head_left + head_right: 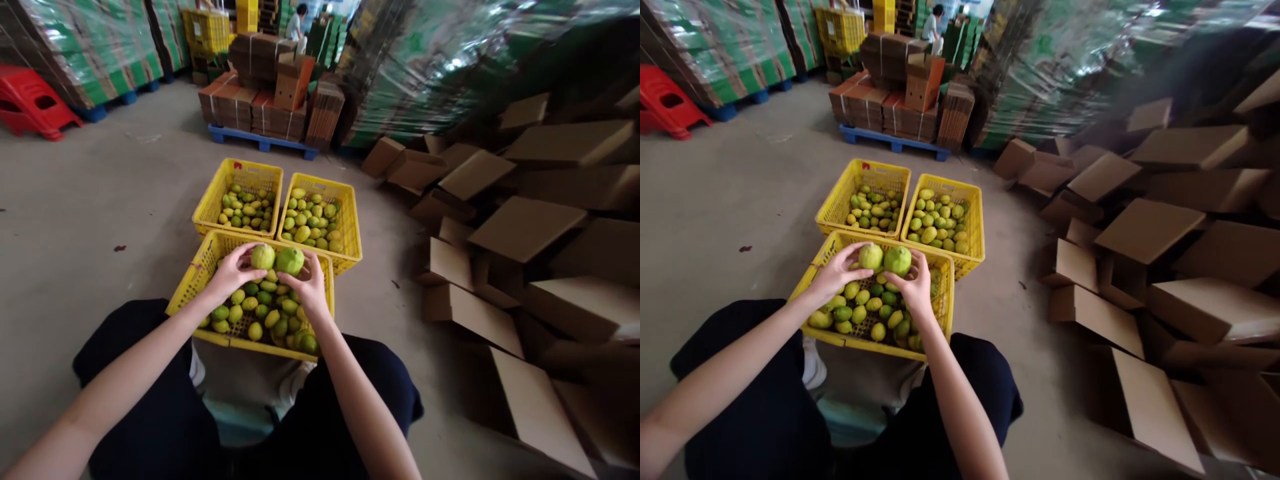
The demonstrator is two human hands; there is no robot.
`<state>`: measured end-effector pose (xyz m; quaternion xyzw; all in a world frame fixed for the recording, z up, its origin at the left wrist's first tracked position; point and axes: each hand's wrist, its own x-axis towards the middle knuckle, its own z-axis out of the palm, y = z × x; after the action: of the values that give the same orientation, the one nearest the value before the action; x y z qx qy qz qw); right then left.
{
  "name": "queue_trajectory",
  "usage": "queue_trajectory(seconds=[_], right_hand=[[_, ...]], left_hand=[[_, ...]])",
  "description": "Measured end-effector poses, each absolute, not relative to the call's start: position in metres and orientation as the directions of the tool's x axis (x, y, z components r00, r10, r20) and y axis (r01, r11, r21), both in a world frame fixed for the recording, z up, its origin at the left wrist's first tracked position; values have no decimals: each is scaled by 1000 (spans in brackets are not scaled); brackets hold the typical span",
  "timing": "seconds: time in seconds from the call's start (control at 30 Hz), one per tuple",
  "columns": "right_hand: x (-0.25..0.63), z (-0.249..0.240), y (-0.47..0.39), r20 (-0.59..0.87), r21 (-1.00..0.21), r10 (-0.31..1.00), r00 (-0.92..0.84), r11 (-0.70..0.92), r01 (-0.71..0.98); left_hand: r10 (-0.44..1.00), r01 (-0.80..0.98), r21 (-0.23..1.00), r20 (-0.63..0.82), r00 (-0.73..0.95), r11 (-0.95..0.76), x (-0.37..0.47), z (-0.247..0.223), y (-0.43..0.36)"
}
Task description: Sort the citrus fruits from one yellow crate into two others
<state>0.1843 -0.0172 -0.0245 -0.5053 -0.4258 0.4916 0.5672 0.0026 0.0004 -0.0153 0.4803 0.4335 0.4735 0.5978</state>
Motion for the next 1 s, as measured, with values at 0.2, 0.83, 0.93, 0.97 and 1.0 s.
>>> queue_trajectory(seconds=[0.2,0.83,0.93,0.97,1.0], right_hand=[[176,-13,-12,-108,-939,992,57,-83,-333],[152,-32,-30,-184,-905,959,-217,-251,-343],[149,-35,-27,-207,-899,956,-210,-270,-345],[148,-36,-25,-219,-895,954,-203,-279,-347],[147,-38,-24,-232,-892,953,-193,-287,-348]], left_hand=[[978,-430,879,-175,112,206,-6,0,0],[933,-611,711,-327,151,348,-12,-27,-7],[941,-605,724,-295,163,332,-11,-30,-3],[944,-600,730,-285,167,327,-11,-30,-1],[944,-593,735,-280,177,329,-11,-30,0]])
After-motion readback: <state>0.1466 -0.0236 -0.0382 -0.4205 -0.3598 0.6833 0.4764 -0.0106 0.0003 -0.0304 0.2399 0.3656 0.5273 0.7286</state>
